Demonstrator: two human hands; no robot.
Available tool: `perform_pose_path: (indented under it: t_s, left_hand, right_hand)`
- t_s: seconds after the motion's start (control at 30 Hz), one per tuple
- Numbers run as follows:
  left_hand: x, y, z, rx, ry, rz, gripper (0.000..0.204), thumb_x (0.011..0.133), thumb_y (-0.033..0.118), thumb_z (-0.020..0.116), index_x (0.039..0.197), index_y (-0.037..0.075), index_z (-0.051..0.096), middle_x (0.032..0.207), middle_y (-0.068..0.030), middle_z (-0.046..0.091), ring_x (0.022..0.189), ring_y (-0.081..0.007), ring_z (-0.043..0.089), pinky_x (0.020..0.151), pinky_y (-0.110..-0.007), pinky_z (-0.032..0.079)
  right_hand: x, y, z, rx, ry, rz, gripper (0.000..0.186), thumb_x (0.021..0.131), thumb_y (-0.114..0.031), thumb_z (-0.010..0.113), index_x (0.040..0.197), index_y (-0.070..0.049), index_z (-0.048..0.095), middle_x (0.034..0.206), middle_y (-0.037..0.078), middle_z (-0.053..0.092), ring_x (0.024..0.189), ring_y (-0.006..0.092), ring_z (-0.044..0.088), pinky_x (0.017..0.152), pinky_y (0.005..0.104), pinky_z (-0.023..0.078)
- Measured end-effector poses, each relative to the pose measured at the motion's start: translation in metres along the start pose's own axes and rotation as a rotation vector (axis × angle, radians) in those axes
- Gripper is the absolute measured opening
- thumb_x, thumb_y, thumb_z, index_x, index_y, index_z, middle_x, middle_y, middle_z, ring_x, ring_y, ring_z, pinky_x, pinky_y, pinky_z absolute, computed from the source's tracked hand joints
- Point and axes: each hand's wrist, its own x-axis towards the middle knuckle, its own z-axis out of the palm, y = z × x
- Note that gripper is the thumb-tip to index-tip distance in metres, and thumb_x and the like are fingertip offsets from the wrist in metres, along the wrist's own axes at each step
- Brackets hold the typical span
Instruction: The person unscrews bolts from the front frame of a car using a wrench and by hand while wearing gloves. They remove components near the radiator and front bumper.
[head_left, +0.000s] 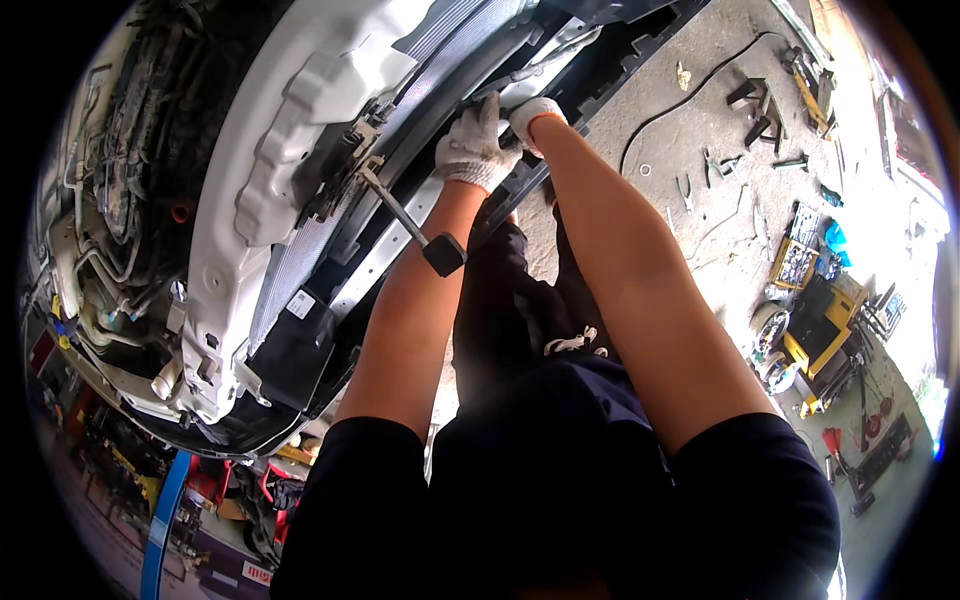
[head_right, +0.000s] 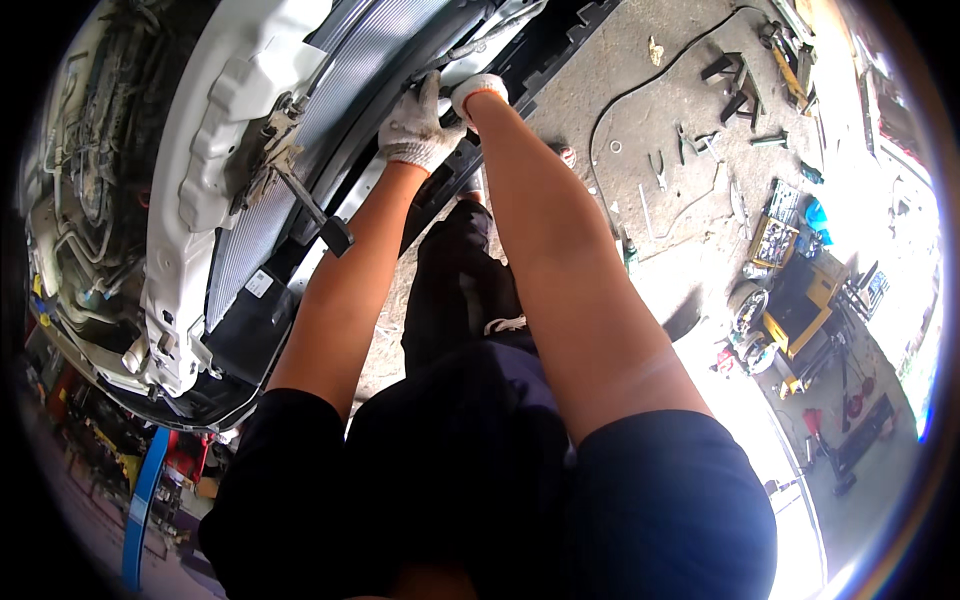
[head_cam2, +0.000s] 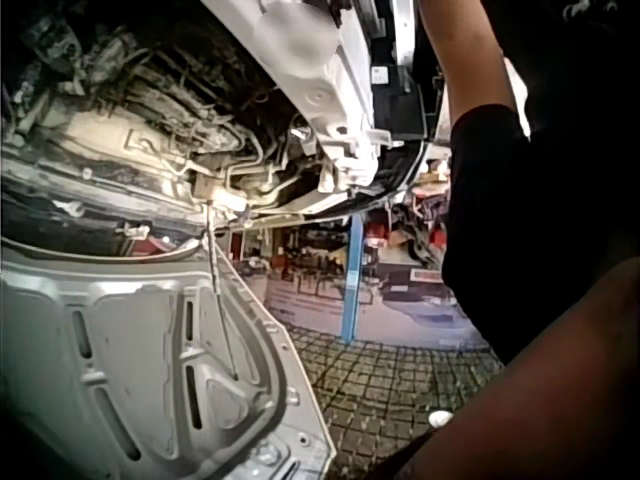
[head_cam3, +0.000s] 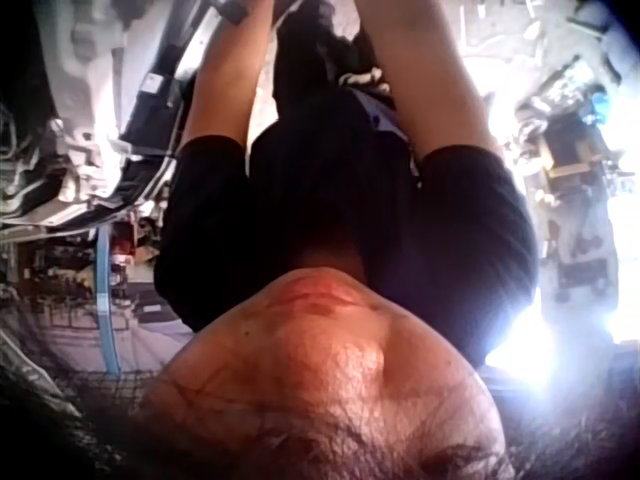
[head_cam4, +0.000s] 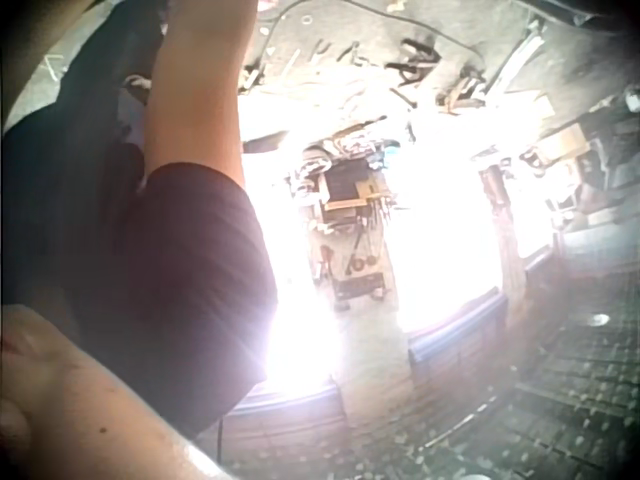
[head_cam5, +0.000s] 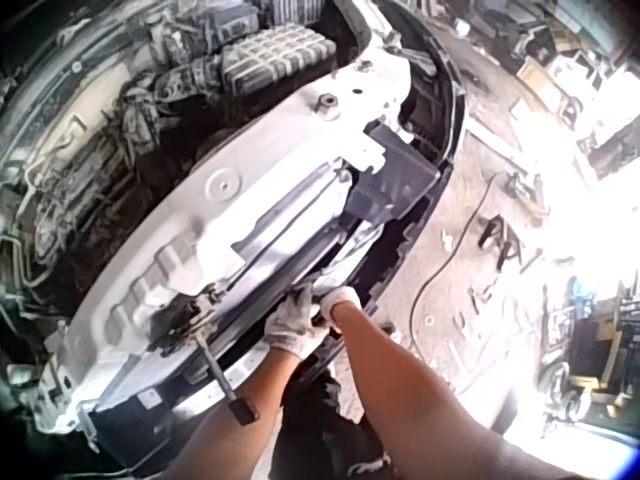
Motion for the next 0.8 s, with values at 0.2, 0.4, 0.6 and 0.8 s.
perform_pose_path:
  t_s: [0.2,0.4,0.6,0.8]
  left_hand:
    - [-0.001,-0.005,0.005,-0.019,0.007,0.01,0.101,0.078,0.06,0.081,0.16,0.025,0.033,0.134,-0.0224,0.062,0.118,-0.0387,0.068,0.093,-0.05,0.059]
    - [0.004,-0.003,0.016,0.018,0.103,0.039,0.106,0.073,0.069,0.08,0.156,0.022,0.036,0.124,-0.0175,0.066,0.106,-0.0348,0.072,0.087,-0.047,0.062]
    - [0.002,-0.009,0.026,0.068,0.22,0.105,0.081,0.086,0.053,0.074,0.154,0.024,0.039,0.116,-0.0156,0.068,0.101,-0.0321,0.074,0.079,-0.044,0.063]
    - [0.018,-0.028,0.053,0.028,0.146,0.129,0.081,0.089,0.043,0.074,0.156,0.016,0.038,0.133,-0.0258,0.062,0.116,-0.0405,0.069,0.091,-0.047,0.061]
  right_hand:
    - [-0.061,-0.004,-0.015,0.611,0.135,0.263,0.03,0.089,-0.023,0.063,0.107,-0.007,0.08,0.109,0.018,0.078,0.106,0.0327,0.075,0.089,0.0404,0.059]
    - [-0.094,-0.003,0.018,1.253,0.577,0.343,0.033,0.087,-0.022,0.061,0.105,0.004,0.072,0.095,0.028,0.075,0.097,0.0405,0.075,0.086,0.0432,0.058]
    - [-0.163,-0.027,0.012,1.093,0.813,0.026,0.022,0.092,-0.022,0.063,0.095,-0.002,0.073,0.087,0.026,0.074,0.088,0.04,0.074,0.081,0.0424,0.058]
    - [-0.19,-0.057,0.015,0.655,0.77,-0.198,0.011,0.087,-0.015,0.068,0.096,-0.008,0.068,0.091,0.02,0.069,0.086,0.0411,0.069,0.075,0.0502,0.058]
